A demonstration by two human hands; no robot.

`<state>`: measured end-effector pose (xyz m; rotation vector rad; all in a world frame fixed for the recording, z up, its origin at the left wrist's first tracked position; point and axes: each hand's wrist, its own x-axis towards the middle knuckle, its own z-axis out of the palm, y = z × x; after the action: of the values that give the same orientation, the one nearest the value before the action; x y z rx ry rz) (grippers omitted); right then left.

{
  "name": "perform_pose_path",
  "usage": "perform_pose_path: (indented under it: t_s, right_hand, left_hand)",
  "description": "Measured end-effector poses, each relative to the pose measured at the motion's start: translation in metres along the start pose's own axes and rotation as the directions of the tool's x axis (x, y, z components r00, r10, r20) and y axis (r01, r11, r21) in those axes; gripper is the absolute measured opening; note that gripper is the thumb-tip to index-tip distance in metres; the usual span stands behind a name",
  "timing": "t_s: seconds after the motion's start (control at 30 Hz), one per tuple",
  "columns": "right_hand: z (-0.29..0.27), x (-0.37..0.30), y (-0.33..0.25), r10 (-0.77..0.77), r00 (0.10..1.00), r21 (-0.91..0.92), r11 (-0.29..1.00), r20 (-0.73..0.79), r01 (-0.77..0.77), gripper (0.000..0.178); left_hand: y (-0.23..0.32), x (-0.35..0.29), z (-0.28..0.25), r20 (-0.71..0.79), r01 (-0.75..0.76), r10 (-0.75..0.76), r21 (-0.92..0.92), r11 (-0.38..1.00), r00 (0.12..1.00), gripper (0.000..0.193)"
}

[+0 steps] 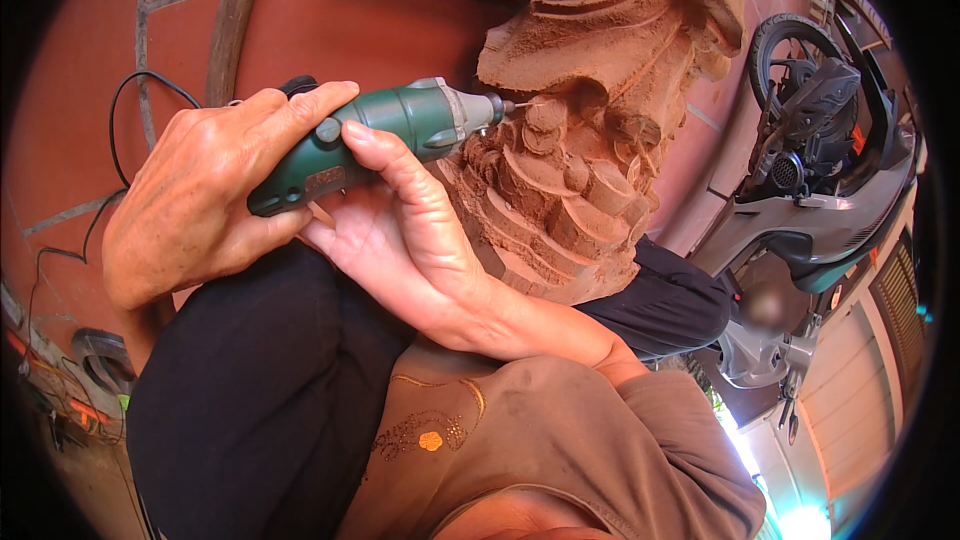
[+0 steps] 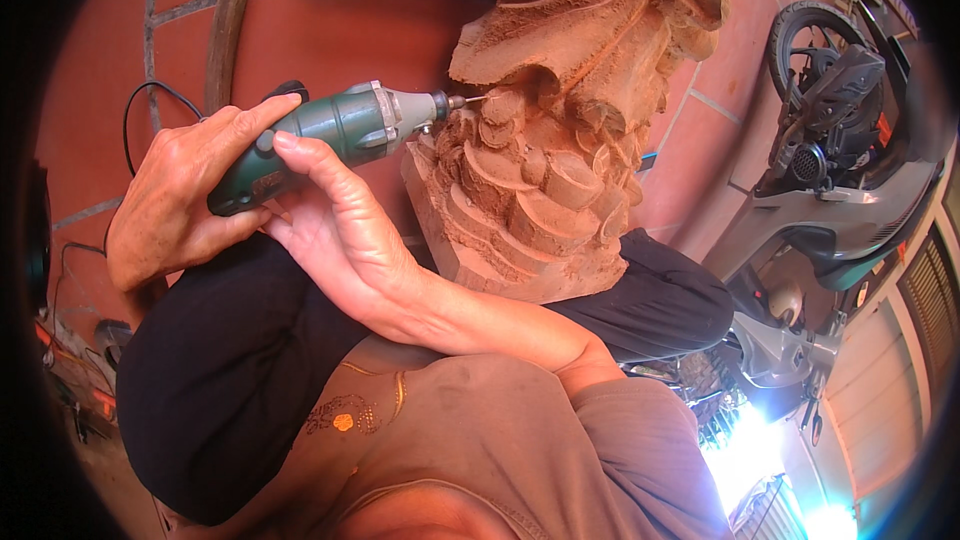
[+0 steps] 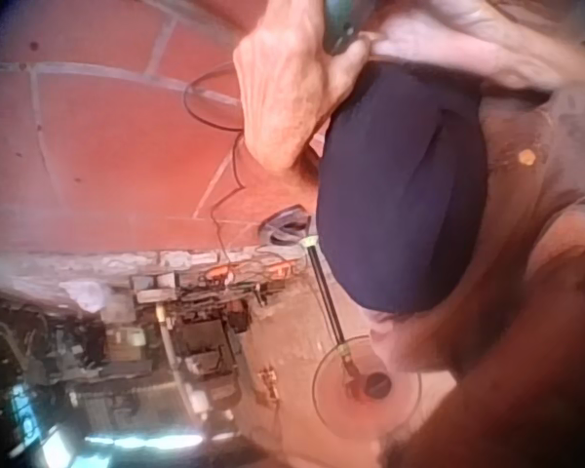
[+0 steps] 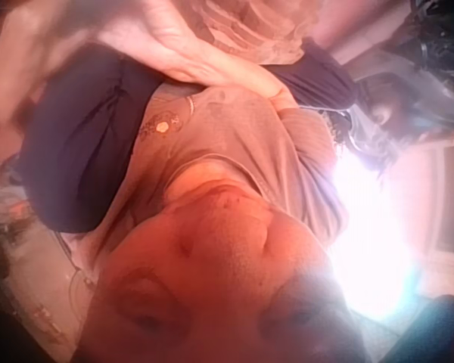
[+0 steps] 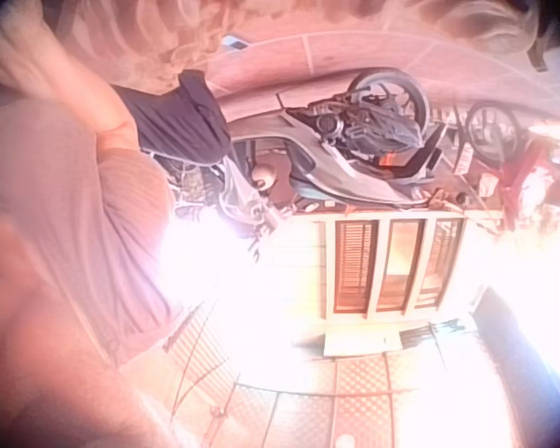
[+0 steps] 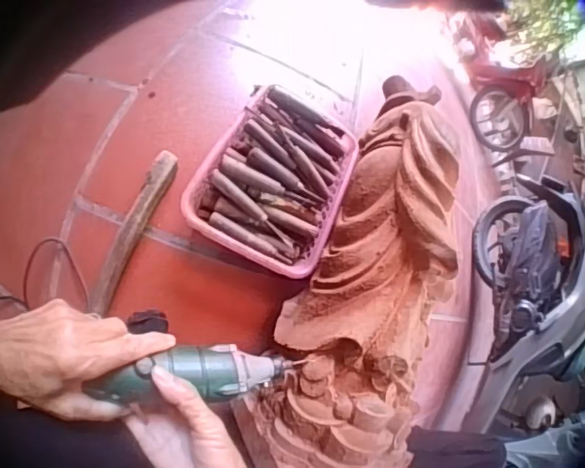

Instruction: The person uses a green rotary tool to carve details into a wooden sculpture, focusing on layered sections. They hold the tool with both hands and adjust the angle to refine the surface, then set the tool down and reach for a chisel from a nearby tray.

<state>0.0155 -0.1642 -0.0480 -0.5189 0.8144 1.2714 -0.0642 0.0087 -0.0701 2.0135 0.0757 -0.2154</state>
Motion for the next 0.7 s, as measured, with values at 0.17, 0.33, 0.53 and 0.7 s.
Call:
perform_pose_path:
  t_s: [0.17,0.33,0.53,0.7]
  right_hand:
    - [0.0014,0.0002,0.0011,0.023,1.000,0.007,1.000,-0.008,-0.023,0.030]
    - [0.0000,-0.0005,0.0008,0.028,1.000,-0.006,1.000,-0.006,-0.028,0.031]
    - [-0.0011,-0.0011,-0.0003,0.012,1.000,0.002,1.000,-0.014,-0.012,0.030]
    - [0.0052,-0.0024,0.0005,-0.006,0.999,-0.048,0.999,-0.040,0.004,0.041]
  left_hand:
    - [0.0014,-0.0039,0.0002,-0.006,0.009,-0.009,0.017,1.000,1.000,0.086]
    - [0.0057,-0.0045,-0.0016,-0.008,0.034,-0.034,-0.018,0.999,0.999,0.086]
    - [0.0046,-0.0015,0.0024,-0.032,-0.012,0.012,-0.004,1.000,0.999,0.089]
    - [0.0057,-0.0011,0.0022,-0.026,-0.002,0.002,-0.014,1.000,1.000,0.089]
